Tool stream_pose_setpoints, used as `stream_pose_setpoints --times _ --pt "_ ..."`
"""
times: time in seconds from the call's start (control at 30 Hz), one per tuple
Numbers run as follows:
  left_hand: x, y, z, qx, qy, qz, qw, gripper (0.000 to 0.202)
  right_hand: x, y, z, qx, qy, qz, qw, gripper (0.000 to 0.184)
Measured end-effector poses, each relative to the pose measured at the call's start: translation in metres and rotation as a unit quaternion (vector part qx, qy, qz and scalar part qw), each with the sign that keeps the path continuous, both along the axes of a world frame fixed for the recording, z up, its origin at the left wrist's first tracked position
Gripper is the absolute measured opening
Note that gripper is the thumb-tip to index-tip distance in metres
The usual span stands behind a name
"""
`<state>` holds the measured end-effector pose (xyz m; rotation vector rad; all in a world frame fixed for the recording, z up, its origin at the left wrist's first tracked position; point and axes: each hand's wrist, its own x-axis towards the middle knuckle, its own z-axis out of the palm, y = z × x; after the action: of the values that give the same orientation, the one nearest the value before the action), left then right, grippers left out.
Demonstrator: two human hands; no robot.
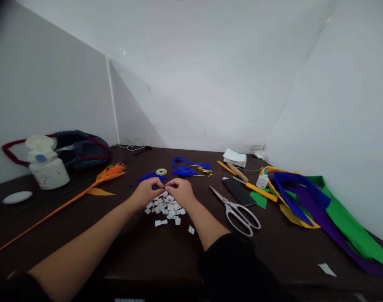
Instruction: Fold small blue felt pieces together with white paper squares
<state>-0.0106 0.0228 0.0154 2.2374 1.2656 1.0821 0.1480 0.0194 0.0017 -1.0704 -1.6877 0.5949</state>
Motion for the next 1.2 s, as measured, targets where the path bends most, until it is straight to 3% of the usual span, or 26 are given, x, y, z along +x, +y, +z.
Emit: stream_pose_setpoints --times 0.13,0.27,0.47,0.67,0.83,1.2 --pt "0.006 -0.004 0.003 0.081 0.087 0.068 0.991 0.005 -0.005 0.002 -0.004 -0.055 0.072 0.013 0.996 0.012" --pt "0.008 -0.006 0.003 0.089 0.095 0.087 0.988 0.003 -0.008 0.002 -0.004 -0.080 0.110 0.027 0.990 0.014" --pt "0.002 0.001 -0.003 0.024 0.044 0.014 0.999 0.023 -0.003 0.003 0.000 -0.020 0.038 0.011 0.999 0.010" --pt "0.000 0.004 -0.003 -0.026 0.017 -0.018 0.999 0.025 0.000 0.001 0.003 0.040 -0.007 0.002 0.999 0.009" --pt "0.001 0.004 -0.003 -0.003 0.003 0.016 1.000 0.015 -0.001 0.001 0.003 0.013 0.012 0.015 1.000 0.009" --pt "0.010 -0.008 0.001 0.109 0.094 0.124 0.982 0.002 -0.007 0.003 -0.001 -0.046 0.100 0.034 0.993 0.016"
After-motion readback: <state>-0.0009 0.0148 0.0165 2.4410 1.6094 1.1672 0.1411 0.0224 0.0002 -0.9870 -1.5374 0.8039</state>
